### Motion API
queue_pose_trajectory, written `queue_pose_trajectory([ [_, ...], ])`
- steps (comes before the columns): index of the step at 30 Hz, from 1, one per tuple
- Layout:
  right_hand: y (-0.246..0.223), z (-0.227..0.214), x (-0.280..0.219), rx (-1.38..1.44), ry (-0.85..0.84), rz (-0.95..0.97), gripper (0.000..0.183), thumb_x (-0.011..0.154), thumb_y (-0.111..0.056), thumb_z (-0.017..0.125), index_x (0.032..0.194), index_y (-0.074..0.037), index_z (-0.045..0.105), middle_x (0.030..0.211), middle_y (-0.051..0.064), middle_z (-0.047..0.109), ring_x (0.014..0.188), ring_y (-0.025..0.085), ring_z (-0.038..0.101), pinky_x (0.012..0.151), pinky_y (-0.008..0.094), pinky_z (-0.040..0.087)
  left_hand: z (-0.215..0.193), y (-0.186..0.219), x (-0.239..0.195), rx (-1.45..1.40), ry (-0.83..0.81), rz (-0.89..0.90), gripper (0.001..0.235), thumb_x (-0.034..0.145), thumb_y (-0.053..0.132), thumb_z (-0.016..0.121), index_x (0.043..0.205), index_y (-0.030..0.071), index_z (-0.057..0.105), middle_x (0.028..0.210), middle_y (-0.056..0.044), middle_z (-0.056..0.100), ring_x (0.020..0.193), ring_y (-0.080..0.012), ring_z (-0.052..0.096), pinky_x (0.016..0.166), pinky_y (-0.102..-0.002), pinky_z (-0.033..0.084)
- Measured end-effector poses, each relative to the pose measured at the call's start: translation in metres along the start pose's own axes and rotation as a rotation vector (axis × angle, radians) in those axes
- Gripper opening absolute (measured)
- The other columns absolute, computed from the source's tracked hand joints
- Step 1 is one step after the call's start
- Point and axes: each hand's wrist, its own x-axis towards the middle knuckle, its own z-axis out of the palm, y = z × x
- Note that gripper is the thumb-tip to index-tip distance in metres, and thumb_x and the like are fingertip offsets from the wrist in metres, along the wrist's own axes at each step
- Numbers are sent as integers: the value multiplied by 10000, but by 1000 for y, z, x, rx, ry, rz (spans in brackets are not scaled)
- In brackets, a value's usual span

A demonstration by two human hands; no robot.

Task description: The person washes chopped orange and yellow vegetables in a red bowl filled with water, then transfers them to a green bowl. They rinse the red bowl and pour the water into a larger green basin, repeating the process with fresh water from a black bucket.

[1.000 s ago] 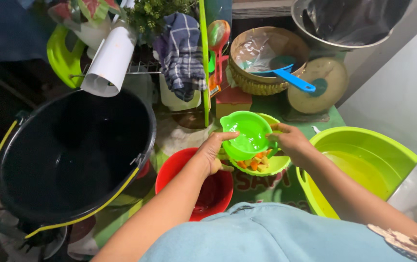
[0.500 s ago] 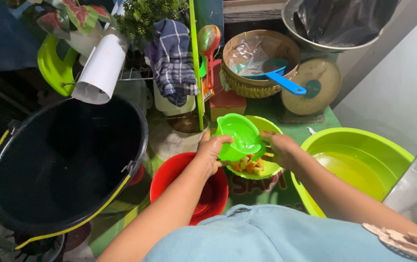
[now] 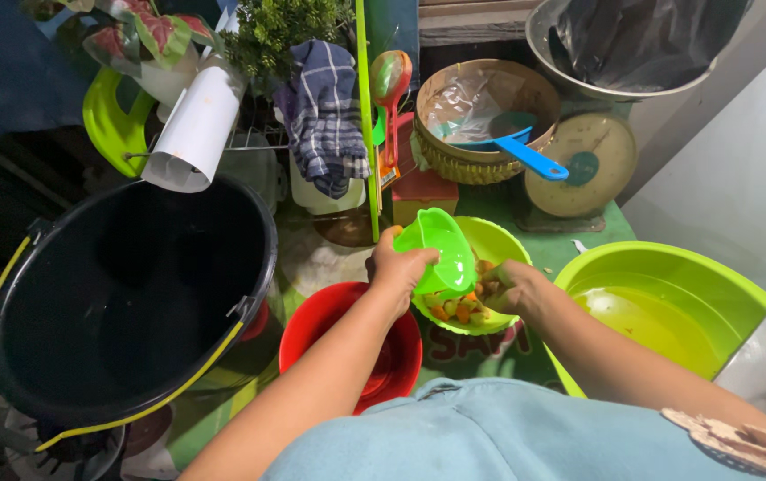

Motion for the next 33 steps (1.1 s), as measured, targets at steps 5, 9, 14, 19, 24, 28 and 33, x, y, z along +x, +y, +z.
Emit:
queue_pose_trajectory([
  [5, 2, 3, 0, 59, 3, 59, 211, 975, 76, 467, 1126, -2, 593, 982, 122, 617, 813, 227, 605, 690, 347, 535, 0, 5, -1, 39, 2, 31, 884, 600, 81, 814, 1428, 68, 506, 1223, -147, 681, 1052, -248, 708, 866, -349, 591],
  [9, 4, 7, -3, -25, -82, 1, 307, 974, 77, 399, 1169, -32, 609, 1051, 128, 657, 861, 240, 639, 709, 344, 523, -1, 10, -5, 179, 57, 32, 882, 589, 137, 843, 1419, 124, 544, 1242, -139, 674, 1073, -249, 698, 887, -349, 582],
  [14, 5, 12, -10, 61, -106, 78, 342, 993, 46, 375, 1256, 10, 591, 1133, 158, 663, 927, 255, 660, 741, 343, 552, 1, 16, -7, 285, 78, 49, 888, 568, 205, 849, 1409, 182, 564, 1268, -143, 690, 1118, -271, 701, 930, -369, 579],
  [19, 6, 17, -19, 63, -115, 80, 380, 991, 66, 370, 1292, -1, 593, 1167, 157, 670, 972, 266, 677, 784, 359, 560, 2, 22, -11, 491, 131, 132, 887, 587, 281, 905, 1409, 254, 571, 1343, -187, 594, 1302, -360, 514, 1053, -411, 477],
  [24, 9, 24, -31, 16, -129, 41, 388, 992, 76, 393, 1313, -18, 590, 1210, 161, 658, 1028, 276, 658, 861, 365, 518, 1, 29, -16, 534, 93, 89, 928, 588, 322, 894, 1440, 312, 526, 1388, -198, 493, 1262, -374, 547, 1026, -438, 503],
  [28, 13, 33, -46, 36, -161, 82, 401, 989, 61, 334, 1311, 12, 568, 1233, 208, 649, 1052, 333, 676, 960, 460, 544, 5, 33, -19, 614, 88, 133, 928, 596, 344, 909, 1436, 329, 513, 1369, -186, 473, 1262, -379, 529, 1017, -462, 493],
  [33, 16, 39, -58, 27, -178, 86, 384, 986, -21, 368, 1303, -18, 586, 1230, 188, 664, 1051, 321, 681, 946, 456, 550, 7, 31, -24, 631, 77, 304, 935, 583, 278, 910, 1435, 302, 524, 1347, -235, 442, 1224, -413, 527, 1007, -457, 494],
])
